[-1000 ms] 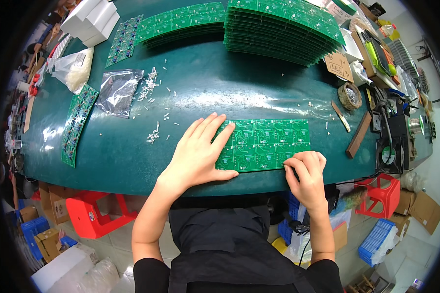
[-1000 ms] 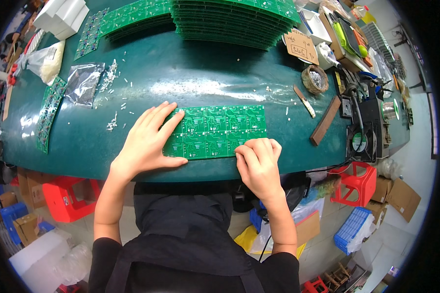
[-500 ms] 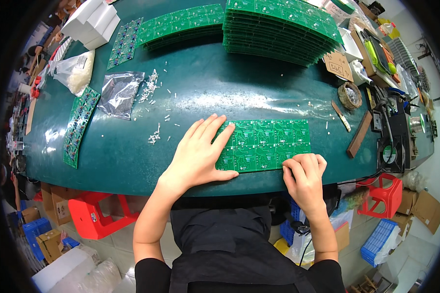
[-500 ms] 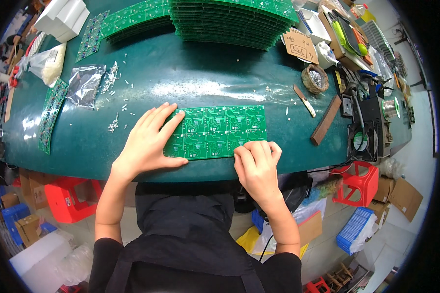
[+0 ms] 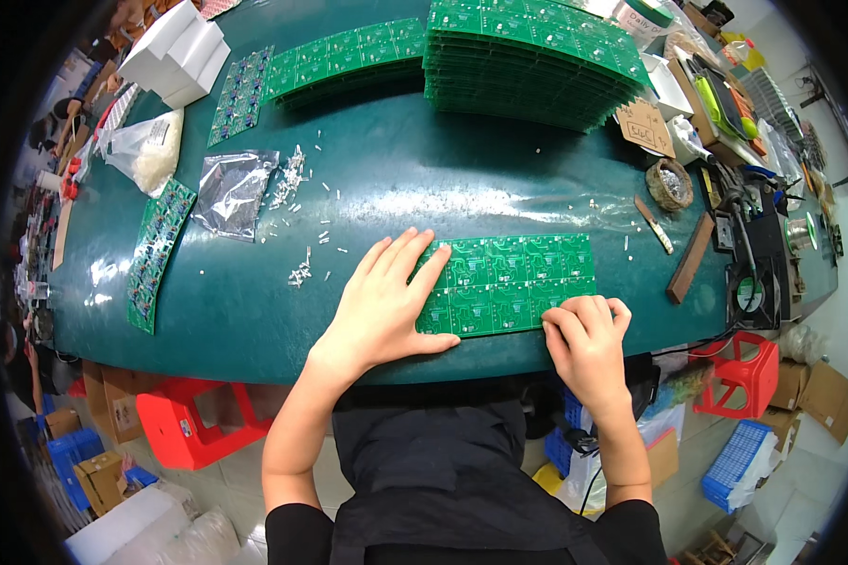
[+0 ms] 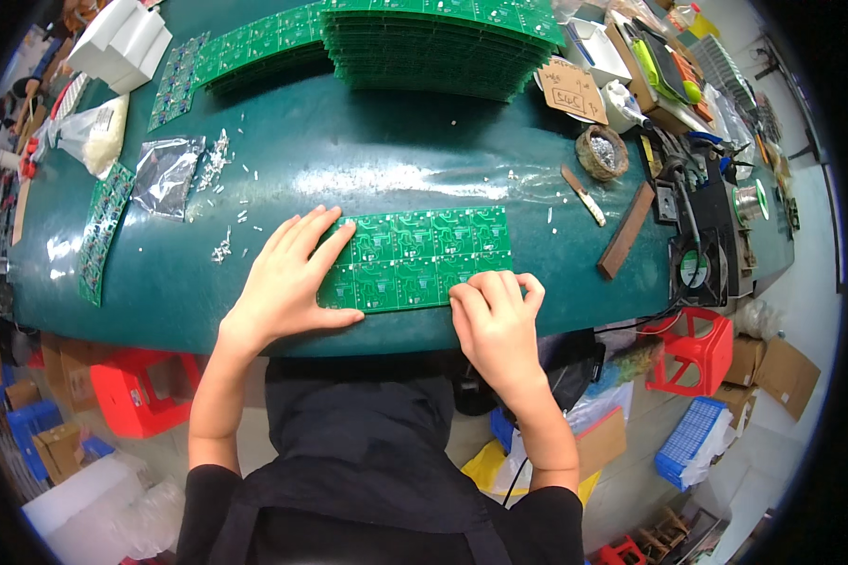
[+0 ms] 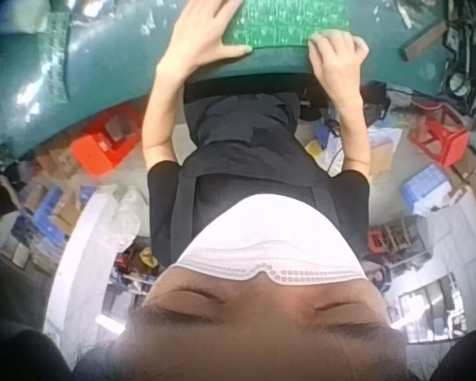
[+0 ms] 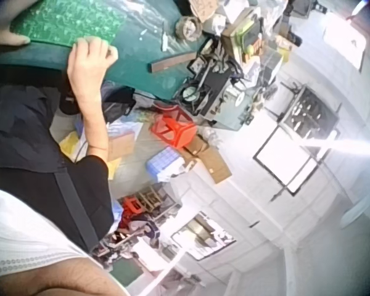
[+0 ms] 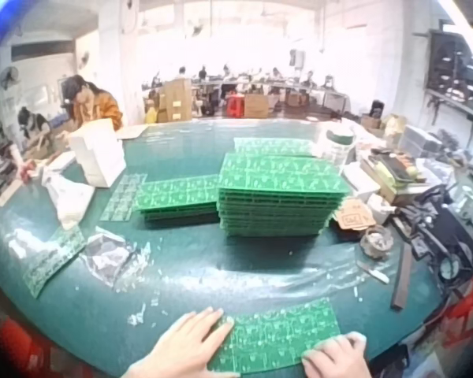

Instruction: The person places small electronic components into printed circuit boards by hand at an assembly station.

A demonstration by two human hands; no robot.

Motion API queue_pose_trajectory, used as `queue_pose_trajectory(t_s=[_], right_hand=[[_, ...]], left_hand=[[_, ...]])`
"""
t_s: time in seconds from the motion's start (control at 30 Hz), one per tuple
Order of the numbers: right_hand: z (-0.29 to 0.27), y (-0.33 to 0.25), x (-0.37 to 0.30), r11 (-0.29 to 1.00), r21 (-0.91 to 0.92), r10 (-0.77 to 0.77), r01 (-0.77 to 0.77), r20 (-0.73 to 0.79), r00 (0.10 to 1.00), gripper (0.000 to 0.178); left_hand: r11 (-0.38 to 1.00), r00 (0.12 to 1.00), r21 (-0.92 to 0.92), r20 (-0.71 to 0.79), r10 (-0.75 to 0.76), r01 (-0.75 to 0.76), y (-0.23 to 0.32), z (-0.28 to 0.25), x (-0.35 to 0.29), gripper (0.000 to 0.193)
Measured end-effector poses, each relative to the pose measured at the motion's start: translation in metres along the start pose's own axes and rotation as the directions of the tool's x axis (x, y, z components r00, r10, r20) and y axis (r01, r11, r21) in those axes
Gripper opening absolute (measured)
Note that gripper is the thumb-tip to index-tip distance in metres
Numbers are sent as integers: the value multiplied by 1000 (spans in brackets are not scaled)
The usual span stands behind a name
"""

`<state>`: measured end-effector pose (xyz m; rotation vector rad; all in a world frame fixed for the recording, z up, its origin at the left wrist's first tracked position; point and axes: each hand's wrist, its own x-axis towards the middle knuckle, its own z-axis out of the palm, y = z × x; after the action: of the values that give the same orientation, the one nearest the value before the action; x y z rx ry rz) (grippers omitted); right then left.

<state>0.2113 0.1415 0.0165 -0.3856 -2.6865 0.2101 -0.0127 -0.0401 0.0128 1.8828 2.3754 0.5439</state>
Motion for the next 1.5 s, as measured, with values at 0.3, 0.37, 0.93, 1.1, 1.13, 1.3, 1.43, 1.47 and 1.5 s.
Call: queue_pose_trajectory(t_s=[0.3, 0.37, 0.93, 1.1, 1.13, 1.3, 1.43, 1.47, 1.5], right_hand=[[-25, 92, 52, 824, 513, 406, -241, -236, 883, 10], [-4, 114, 74, 701, 675, 533, -232, -280, 798, 13], [31, 166, 54, 440, 884, 771, -156, -283, 570, 22], [31, 161, 58, 580, 799, 683, -159, -370, 630, 18], [34, 163, 60, 619, 774, 641, -136, -397, 656, 16], [31, 155, 63, 791, 577, 531, -204, -482, 697, 13], [25, 148, 62, 826, 491, 525, -278, -488, 697, 12], [26, 151, 60, 842, 455, 512, -291, -498, 700, 12], [26, 153, 59, 855, 420, 499, -304, -507, 703, 12]], left_hand=[[994, 992, -17, 71, 108, -107, 34, -13, 36, 107], [988, 985, 11, 83, 154, -155, 38, -5, 48, 108], [997, 993, -47, 99, 62, -57, -72, -129, 16, 103], [988, 995, 127, 15, -94, 91, -170, -186, 58, 111], [986, 993, 130, 39, -110, 104, -187, -189, 75, 112], [989, 985, 88, 111, -130, 121, -249, -168, 158, 110], [988, 976, 49, 152, -155, 149, -262, -149, 194, 111], [987, 972, 31, 172, -161, 158, -262, -144, 199, 112], [987, 970, 20, 180, -163, 162, -262, -139, 203, 113]])
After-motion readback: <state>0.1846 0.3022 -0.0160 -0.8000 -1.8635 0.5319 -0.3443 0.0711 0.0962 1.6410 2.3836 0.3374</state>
